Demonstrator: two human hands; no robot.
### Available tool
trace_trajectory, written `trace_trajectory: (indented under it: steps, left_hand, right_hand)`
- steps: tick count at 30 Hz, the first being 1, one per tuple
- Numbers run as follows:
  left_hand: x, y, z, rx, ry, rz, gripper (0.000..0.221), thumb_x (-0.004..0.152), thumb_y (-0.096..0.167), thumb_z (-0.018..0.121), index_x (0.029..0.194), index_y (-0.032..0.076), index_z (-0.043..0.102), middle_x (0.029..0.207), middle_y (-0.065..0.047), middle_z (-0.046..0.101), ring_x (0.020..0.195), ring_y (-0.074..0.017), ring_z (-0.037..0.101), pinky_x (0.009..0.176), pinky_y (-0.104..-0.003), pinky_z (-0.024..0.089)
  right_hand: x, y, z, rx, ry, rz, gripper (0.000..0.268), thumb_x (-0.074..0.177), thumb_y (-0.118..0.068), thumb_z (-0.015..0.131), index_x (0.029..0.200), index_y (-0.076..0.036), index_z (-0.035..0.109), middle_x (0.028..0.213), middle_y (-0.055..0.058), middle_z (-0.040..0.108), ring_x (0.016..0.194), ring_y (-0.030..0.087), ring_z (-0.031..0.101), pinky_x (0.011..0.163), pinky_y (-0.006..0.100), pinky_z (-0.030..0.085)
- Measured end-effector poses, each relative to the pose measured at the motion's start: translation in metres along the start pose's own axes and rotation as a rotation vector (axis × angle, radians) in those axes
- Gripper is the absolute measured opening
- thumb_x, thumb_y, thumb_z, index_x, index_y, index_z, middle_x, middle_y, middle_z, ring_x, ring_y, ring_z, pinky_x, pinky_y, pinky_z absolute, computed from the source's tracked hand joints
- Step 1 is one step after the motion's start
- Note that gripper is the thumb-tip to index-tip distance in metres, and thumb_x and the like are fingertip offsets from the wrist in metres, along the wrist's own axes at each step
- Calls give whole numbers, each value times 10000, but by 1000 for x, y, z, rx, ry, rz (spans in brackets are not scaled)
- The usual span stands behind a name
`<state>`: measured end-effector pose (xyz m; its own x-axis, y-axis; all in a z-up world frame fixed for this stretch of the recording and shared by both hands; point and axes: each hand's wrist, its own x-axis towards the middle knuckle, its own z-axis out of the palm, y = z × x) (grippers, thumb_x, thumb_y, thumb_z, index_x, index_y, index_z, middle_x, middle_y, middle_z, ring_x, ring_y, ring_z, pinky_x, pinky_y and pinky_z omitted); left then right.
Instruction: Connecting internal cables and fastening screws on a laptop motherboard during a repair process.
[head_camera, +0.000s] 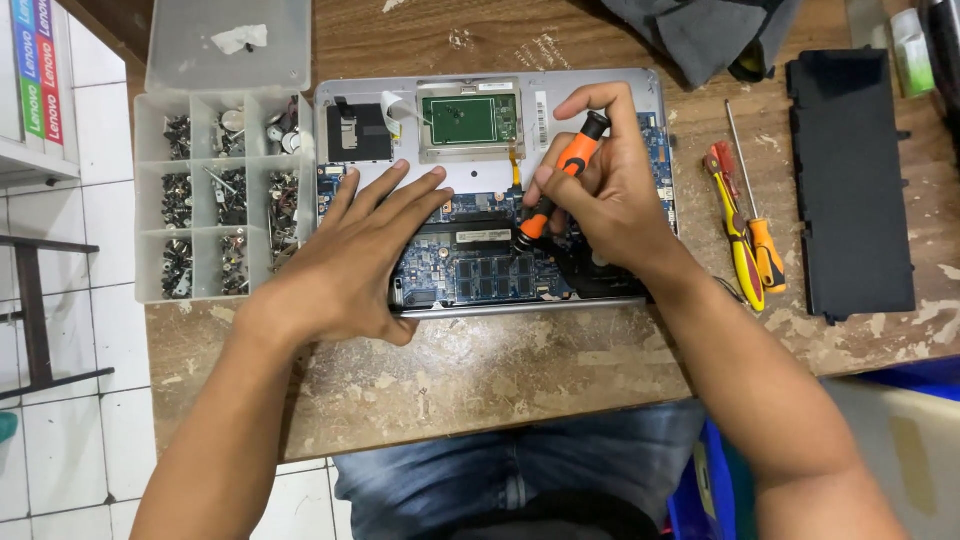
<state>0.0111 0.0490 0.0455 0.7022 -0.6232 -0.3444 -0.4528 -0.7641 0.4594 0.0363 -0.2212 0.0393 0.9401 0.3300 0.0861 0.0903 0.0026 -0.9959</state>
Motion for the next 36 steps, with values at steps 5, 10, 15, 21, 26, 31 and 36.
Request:
trace_trajectory:
  steps: [5,10,15,21,26,31,36]
  left_hand:
    - [-2,-7,1,27,10,20,1528,434,354,1112,1596,88,158,1705,-88,70,1552,-287,-48,1201,-526,-90]
    - [-3,-5,3,57,55,45,1407,549,507,1022,1593,77,183,1698,-96,108,1548,-311,-10,1196,-557,-74]
    - [7,9,20,163,225,44,1368,582,757,899,1583,75,262,1653,-182,220,1521,-391,123,1198,-614,-32]
    - [19,25,42,165,450,218,1175,727,814,711,1532,26,378,1548,-205,424,1455,-405,356,1226,-642,125]
    - [21,24,42,181,453,202,1111,756,760,744,1530,49,387,1538,-182,433,1440,-378,366,1218,-603,196]
    - [21,22,41,167,453,213,1105,733,734,779,1531,70,401,1547,-160,433,1445,-362,363,1211,-605,210]
    - [22,21,39,195,442,239,1003,763,718,761,1514,139,432,1540,-182,427,1437,-392,368,1200,-619,220]
  right_hand:
    - [-1,-11,-13,-34,-220,-34,492,979,111,526,1327,-101,250,979,213,716,482,63,518,567,188,543]
    - [-3,-21,-16,-177,-192,-83,487,971,85,554,1300,-110,254,1020,153,745,436,9,307,417,150,168]
    - [-6,-21,-19,-157,-225,-235,480,1024,136,545,1320,-59,222,1017,269,688,753,250,757,663,245,632]
    - [-9,-22,-18,-176,-221,-301,508,1026,132,569,1345,-61,226,961,271,656,900,274,735,768,315,693]
    - [-9,-21,-20,-270,-262,-353,500,1043,54,603,1354,-72,232,962,225,660,967,290,747,830,320,668]
    - [-11,-24,-23,-308,-264,-369,509,1042,55,608,1359,-72,232,969,221,667,947,288,751,820,317,649]
    - [-13,-18,-31,-444,-216,-505,517,1041,95,645,1385,48,263,1323,180,316,1021,320,756,867,362,706]
